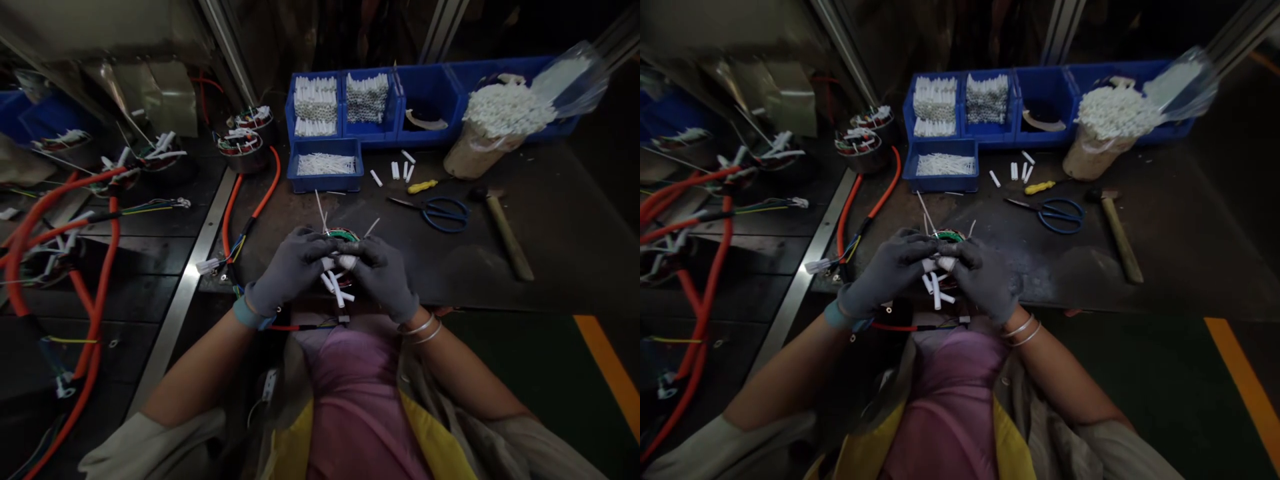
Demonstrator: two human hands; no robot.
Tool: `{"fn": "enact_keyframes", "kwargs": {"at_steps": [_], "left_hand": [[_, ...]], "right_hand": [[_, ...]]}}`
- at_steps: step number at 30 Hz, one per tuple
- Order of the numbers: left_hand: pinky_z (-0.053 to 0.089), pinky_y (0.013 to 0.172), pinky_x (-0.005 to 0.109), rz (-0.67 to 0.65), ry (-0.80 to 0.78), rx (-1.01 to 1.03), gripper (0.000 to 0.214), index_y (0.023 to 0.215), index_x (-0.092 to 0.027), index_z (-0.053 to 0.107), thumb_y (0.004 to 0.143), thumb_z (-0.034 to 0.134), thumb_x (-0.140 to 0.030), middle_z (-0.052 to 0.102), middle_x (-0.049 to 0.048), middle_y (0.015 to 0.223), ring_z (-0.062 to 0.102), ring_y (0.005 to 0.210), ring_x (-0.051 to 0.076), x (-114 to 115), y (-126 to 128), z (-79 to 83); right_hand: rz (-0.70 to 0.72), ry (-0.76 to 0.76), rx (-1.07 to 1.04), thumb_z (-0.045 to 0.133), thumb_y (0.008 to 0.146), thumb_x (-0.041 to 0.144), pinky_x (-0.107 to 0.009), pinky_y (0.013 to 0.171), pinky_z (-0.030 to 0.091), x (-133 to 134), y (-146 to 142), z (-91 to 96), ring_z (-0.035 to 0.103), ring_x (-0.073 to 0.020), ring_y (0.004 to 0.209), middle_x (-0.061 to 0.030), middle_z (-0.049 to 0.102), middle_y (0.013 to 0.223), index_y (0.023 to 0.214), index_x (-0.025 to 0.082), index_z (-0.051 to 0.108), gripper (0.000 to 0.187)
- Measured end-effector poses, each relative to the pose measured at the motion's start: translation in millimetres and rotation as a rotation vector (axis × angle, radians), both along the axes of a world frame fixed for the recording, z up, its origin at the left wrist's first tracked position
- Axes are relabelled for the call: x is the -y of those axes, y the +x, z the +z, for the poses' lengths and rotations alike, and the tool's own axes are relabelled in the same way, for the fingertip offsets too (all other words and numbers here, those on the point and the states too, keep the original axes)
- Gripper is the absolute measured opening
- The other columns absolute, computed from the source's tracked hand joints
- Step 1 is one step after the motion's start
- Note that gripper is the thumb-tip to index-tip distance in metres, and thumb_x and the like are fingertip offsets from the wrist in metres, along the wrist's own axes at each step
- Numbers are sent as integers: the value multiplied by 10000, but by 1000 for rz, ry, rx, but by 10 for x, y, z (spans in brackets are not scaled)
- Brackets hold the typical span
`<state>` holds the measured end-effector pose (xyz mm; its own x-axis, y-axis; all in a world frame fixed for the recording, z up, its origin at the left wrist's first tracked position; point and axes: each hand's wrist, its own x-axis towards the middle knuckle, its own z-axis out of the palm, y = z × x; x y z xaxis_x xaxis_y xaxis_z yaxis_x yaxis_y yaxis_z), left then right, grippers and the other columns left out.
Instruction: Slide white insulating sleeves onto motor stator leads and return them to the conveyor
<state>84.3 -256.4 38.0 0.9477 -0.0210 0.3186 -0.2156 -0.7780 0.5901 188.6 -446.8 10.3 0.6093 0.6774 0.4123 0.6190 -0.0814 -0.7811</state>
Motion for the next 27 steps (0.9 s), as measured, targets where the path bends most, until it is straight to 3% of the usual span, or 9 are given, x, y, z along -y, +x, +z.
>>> {"fn": "enact_keyframes", "kwargs": {"at_steps": [3,6,10,18,22,27], "left_hand": [[459,979,413,52,90,-23,304,1182,-236,810,1001,695,-450,780,96,1246,719,1057,244,48,25,40],[458,1024,432,80,78,11,223,1140,-269,821,1005,693,-392,769,75,1288,728,1102,234,67,9,30],[483,1077,443,93,-98,42,202,1088,-267,836,1032,652,-328,803,60,1189,738,1129,226,65,-76,-23],[580,996,422,209,-466,-15,163,1054,-262,854,955,780,-369,827,46,1043,751,1039,247,18,-170,-104],[600,964,421,216,-507,2,186,1051,-268,857,942,792,-404,826,53,1017,759,999,247,0,-180,-177],[590,970,415,223,-444,27,177,991,-255,854,955,773,-408,822,58,1000,754,983,240,-10,-192,-208]], "right_hand": [[-70,-23,83,643,1026,354,-347,803,555,-20,-27,-1,696,-229,884,-45,773,955,1045,261,810,191],[-43,-74,200,599,1065,371,-333,790,535,-16,-23,7,705,-232,919,-56,784,984,1061,248,799,235],[-1,-111,277,570,1093,362,-340,790,509,1,-19,9,715,-244,943,-69,792,1015,1092,227,782,251],[-17,-163,282,535,1107,341,-359,813,518,-27,-50,35,730,-236,909,-67,799,999,1086,212,766,265],[-26,-182,279,545,1104,332,-360,781,516,-33,-57,58,740,-235,884,-68,805,997,1089,207,774,262],[-19,-203,269,558,1096,325,-352,788,522,-43,-20,47,747,-233,905,-63,809,1016,1103,211,782,252]]}}
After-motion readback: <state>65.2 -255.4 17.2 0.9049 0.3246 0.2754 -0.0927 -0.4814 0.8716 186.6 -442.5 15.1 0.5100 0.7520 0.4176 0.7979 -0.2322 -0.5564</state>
